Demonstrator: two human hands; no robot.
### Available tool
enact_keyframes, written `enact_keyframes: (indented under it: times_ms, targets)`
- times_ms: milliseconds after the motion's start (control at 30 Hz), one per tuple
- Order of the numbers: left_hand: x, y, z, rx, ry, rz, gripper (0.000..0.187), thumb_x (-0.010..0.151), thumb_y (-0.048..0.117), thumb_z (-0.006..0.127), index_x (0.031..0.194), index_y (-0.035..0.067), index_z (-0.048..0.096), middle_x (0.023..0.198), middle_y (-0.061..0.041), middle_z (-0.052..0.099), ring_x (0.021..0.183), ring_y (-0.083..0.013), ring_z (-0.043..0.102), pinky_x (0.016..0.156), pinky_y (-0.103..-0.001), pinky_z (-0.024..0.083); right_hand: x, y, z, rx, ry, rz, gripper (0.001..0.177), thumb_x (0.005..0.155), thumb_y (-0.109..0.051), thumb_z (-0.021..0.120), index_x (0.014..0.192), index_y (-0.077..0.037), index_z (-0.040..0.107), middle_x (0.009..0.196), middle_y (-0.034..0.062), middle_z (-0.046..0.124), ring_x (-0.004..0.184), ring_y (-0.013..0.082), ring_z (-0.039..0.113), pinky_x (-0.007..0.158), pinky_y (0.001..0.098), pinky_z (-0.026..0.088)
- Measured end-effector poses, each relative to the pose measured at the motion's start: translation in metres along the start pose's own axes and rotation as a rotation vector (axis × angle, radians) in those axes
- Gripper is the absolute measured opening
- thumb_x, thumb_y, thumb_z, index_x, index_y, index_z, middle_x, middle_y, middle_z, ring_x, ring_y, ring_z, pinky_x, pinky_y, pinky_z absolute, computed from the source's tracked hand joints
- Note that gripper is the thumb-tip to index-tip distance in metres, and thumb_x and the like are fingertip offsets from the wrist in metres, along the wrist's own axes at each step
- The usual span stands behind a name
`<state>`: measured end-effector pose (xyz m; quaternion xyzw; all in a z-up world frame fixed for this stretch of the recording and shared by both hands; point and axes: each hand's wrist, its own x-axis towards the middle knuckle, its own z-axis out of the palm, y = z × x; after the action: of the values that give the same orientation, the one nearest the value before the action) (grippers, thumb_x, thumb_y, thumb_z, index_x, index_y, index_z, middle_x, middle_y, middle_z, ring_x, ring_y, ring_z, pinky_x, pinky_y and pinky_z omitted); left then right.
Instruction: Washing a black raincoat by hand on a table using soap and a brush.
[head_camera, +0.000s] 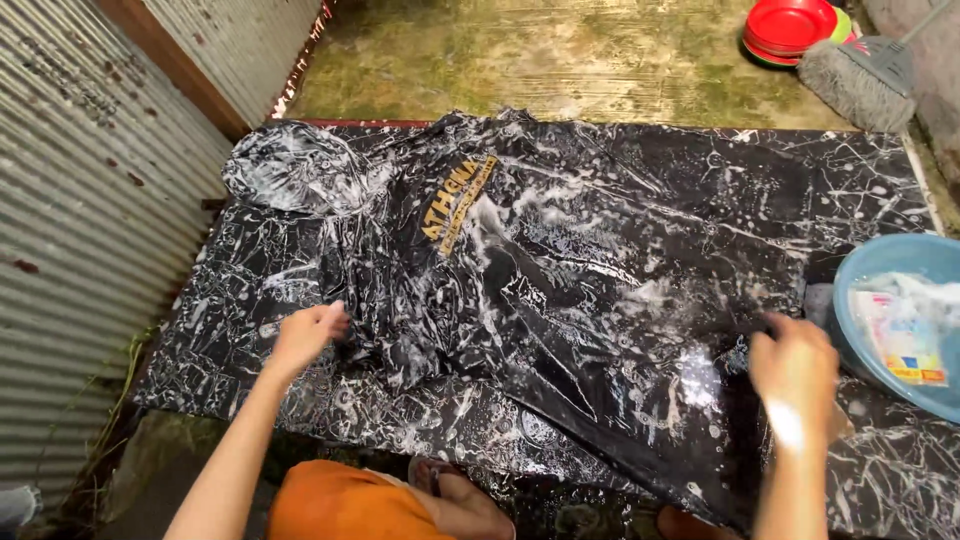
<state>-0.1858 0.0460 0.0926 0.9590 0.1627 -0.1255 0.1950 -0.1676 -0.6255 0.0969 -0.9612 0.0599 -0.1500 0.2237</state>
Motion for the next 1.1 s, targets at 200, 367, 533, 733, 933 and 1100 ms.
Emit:
enact_keyframes:
  times_ms: [200,367,533,733,933,1100]
  targets:
    - [0.083,0.039,0.093,-1.221,-0.168,-0.264,0.061,0.1,0.046,0.055,0.126,-0.009,0.059,0.104,-0.023,0.074,0.088,-0.0305,0.074,0.089,-0.044,0.061,-0.059,0.145,0.037,-0.237,-0.071,0.276,0.065,0.095,-0.042,0.059,0.155,-0.024,0.045,0.156,0.0292,0.032,0.14,0.0567,0.029,0.097,0.0829,0.02]
    - [0.068,0.063,0.064,-0.497,0.281,-0.094,0.058,0.091,0.051,0.066,0.131,0.008,0.067,0.121,-0.019,0.077,0.112,-0.0327,0.072,0.104,-0.052,0.057,-0.086,0.136,0.041,-0.363,0.052,0.067,0.089,0.091,-0.067,0.052,0.165,-0.021,0.04,0.153,0.0191,0.045,0.142,0.0541,0.043,0.105,0.08,0.031]
    - [0.079,0.011,0.06,-0.18,0.434,-0.299,0.106,0.077,0.064,0.083,0.154,0.007,0.036,0.157,-0.027,0.017,0.144,-0.0444,0.009,0.093,-0.09,0.008,-0.089,0.111,0.018,-0.634,0.349,0.11,0.063,0.092,-0.047,0.078,0.131,0.0,0.06,0.097,0.0189,0.068,0.087,0.0355,0.069,0.079,0.0437,0.057]
    - [0.048,0.06,0.086,-0.127,0.314,-0.004,0.057,0.087,0.045,0.069,0.133,0.016,0.051,0.153,-0.018,0.043,0.146,-0.0363,0.032,0.099,-0.084,0.016,-0.005,-0.152,0.004,0.121,0.139,-0.114,0.039,0.089,-0.013,0.073,0.124,0.004,0.069,0.105,0.0249,0.074,0.092,0.0355,0.073,0.084,0.0432,0.057]
    - [0.047,0.03,0.008,-0.461,0.832,0.062,0.033,0.106,0.029,0.062,0.124,0.002,0.058,0.095,-0.025,0.07,0.087,-0.0392,0.066,0.082,-0.051,0.051,-0.04,-0.246,0.151,0.185,-0.181,-0.883,0.035,0.085,-0.042,0.067,0.103,-0.011,0.07,0.078,0.0172,0.065,0.071,0.0336,0.065,0.058,0.0453,0.054]
    - [0.044,-0.039,0.024,-0.985,0.452,-0.158,0.065,0.102,0.052,0.062,0.118,-0.011,0.059,0.116,-0.027,0.045,0.086,-0.0326,0.044,0.081,-0.054,0.035,0.056,-0.226,0.166,-0.093,-0.183,-0.596,0.038,0.089,-0.042,0.065,0.117,-0.017,0.069,0.082,0.0161,0.061,0.073,0.0341,0.062,0.057,0.0487,0.053]
